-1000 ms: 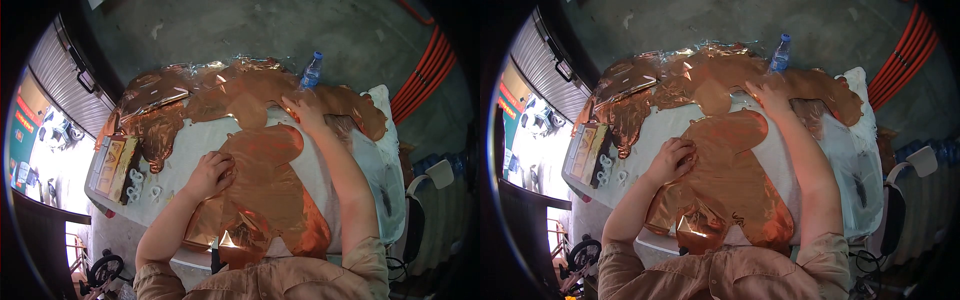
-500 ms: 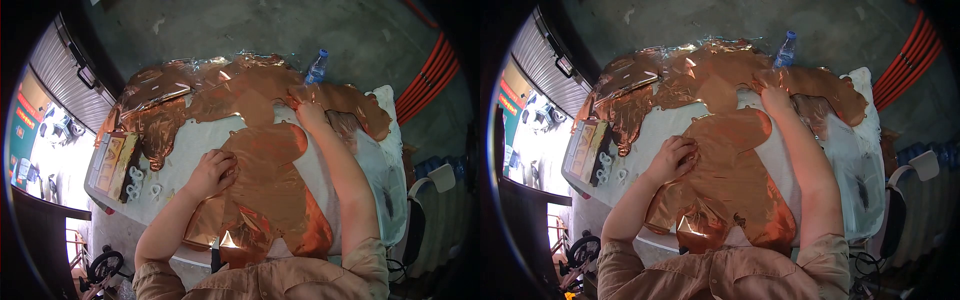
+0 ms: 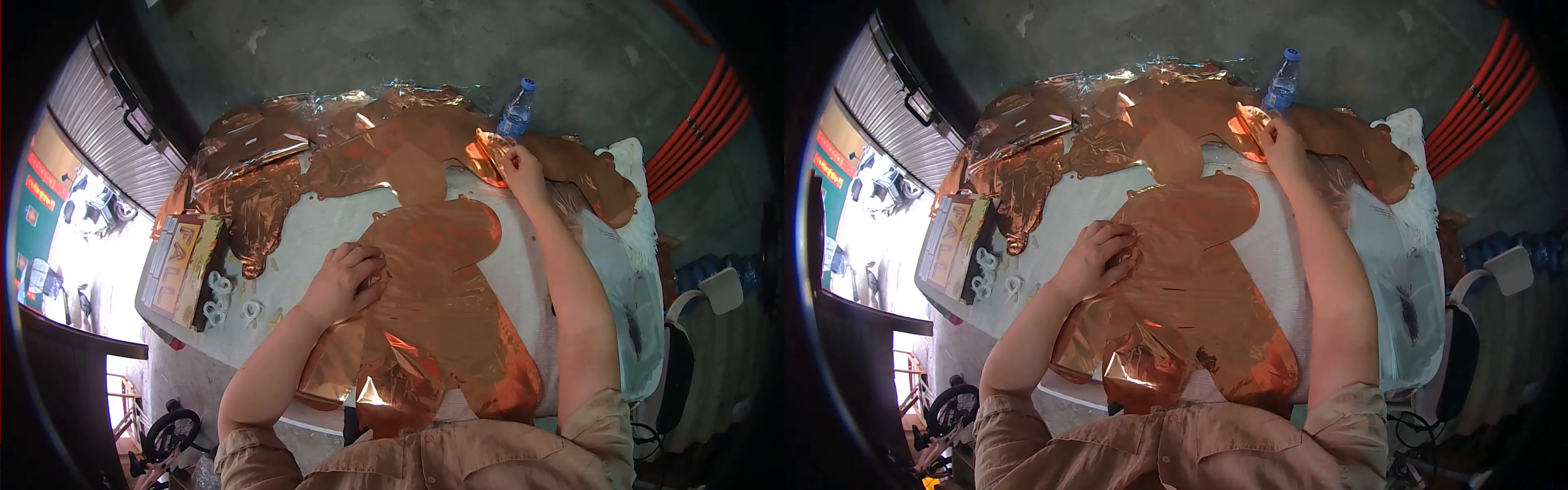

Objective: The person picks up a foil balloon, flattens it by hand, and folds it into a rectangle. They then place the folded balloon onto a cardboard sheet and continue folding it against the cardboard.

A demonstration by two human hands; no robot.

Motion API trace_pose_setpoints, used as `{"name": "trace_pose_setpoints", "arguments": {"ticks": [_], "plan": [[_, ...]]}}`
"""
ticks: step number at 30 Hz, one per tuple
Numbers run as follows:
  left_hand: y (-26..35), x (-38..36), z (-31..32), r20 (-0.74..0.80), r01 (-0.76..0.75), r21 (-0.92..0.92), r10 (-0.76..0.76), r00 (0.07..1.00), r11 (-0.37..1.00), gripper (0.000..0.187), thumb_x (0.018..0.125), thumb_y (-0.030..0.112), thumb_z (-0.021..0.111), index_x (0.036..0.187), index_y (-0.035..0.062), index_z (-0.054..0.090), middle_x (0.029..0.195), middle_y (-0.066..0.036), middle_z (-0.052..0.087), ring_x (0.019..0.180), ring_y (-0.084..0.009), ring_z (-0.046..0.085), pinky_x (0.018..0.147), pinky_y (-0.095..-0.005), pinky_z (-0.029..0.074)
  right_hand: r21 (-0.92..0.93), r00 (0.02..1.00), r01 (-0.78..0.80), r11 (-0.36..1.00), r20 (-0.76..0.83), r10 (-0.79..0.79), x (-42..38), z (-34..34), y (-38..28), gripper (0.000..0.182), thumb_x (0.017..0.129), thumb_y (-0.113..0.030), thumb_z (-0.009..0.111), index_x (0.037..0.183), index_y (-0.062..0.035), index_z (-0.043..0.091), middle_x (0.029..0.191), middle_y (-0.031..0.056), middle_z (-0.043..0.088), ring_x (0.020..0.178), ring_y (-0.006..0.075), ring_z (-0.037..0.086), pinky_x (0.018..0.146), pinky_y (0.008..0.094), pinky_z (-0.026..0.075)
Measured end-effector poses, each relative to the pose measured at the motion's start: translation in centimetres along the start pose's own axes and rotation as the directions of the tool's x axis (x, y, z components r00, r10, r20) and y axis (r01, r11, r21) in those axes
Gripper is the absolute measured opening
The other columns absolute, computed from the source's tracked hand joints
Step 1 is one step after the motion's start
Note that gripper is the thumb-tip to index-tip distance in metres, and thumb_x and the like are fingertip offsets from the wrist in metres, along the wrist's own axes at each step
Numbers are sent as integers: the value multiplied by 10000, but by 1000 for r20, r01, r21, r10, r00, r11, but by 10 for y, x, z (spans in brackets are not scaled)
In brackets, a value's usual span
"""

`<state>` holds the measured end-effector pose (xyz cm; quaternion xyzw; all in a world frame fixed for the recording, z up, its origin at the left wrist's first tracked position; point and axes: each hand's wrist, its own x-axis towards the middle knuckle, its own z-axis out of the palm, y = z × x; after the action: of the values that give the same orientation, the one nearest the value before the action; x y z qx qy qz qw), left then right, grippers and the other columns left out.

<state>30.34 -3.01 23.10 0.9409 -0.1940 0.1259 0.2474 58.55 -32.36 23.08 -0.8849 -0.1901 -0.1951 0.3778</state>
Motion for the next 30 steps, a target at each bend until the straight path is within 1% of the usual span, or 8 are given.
{"name": "trace_pose_setpoints", "arguments": {"ticks": [2,6,9,11,15,17,20,30], "plan": [[1,-1,0,1,1,-3,-1,1000,1000,379,776,164,709,1126,39,639,1205,-90,581,1103,-298,521,974,-402,426,-221,991,131,966,-12,-137,-4,-7,-10,127,840,-124,651,893,-16,610,753,158,664,728,348,662,631,430,504],[1,0,-1,-6,2,0,-2,1000,1000,372,771,152,707,1120,38,642,1210,-90,580,1103,-298,521,975,-402,426,-347,984,162,924,128,-124,-11,-17,-25,192,863,-84,578,1050,-48,588,1077,196,639,899,366,646,738,496,520],[-1,0,0,2,-4,0,4,1000,1000,377,770,143,706,1125,38,639,1213,-90,578,1105,-300,520,975,-402,426,-414,926,377,829,159,-342,-14,-6,-12,238,876,-79,543,1109,-37,567,1218,231,570,967,405,627,771,495,526],[-1,0,1,4,1,-6,-1,1000,1000,378,769,141,707,1126,38,638,1214,-89,577,1108,-299,519,977,-401,425,-560,964,265,785,174,-201,-15,1,-8,607,857,-102,576,1423,-141,360,1129,246,605,951,406,616,774,497,513],[0,0,0,-4,3,-6,-3,1000,1000,375,766,138,709,1121,41,636,1218,-84,574,1112,-292,517,977,-398,422,-542,954,295,787,211,-213,-9,-8,-7,460,857,-123,571,1311,-120,497,1011,236,643,903,403,628,758,506,511],[0,1,-1,-9,2,-5,-2,1000,1000,368,767,137,708,1116,42,637,1216,-82,575,1111,-290,516,977,-398,421,-517,940,204,831,341,-19,-9,-33,-36,241,862,-156,564,1087,-82,611,893,216,665,859,400,637,739,512,509],[0,-1,0,-8,3,-17,-3,1000,1000,358,769,137,708,1108,44,637,1210,-77,577,1109,-288,516,975,-399,421,-523,959,229,821,265,-99,-8,-57,-49,164,856,-203,555,900,-61,624,817,168,677,790,363,663,698,495,523],[-3,-3,5,-52,-16,-13,16,998,1000,331,800,174,698,1102,57,633,1170,-70,591,1090,-282,524,966,-397,425,-623,911,411,666,260,-319,5,-150,-105,163,871,-200,562,847,-39,553,807,179,634,786,399,617,655,513,476]]}}
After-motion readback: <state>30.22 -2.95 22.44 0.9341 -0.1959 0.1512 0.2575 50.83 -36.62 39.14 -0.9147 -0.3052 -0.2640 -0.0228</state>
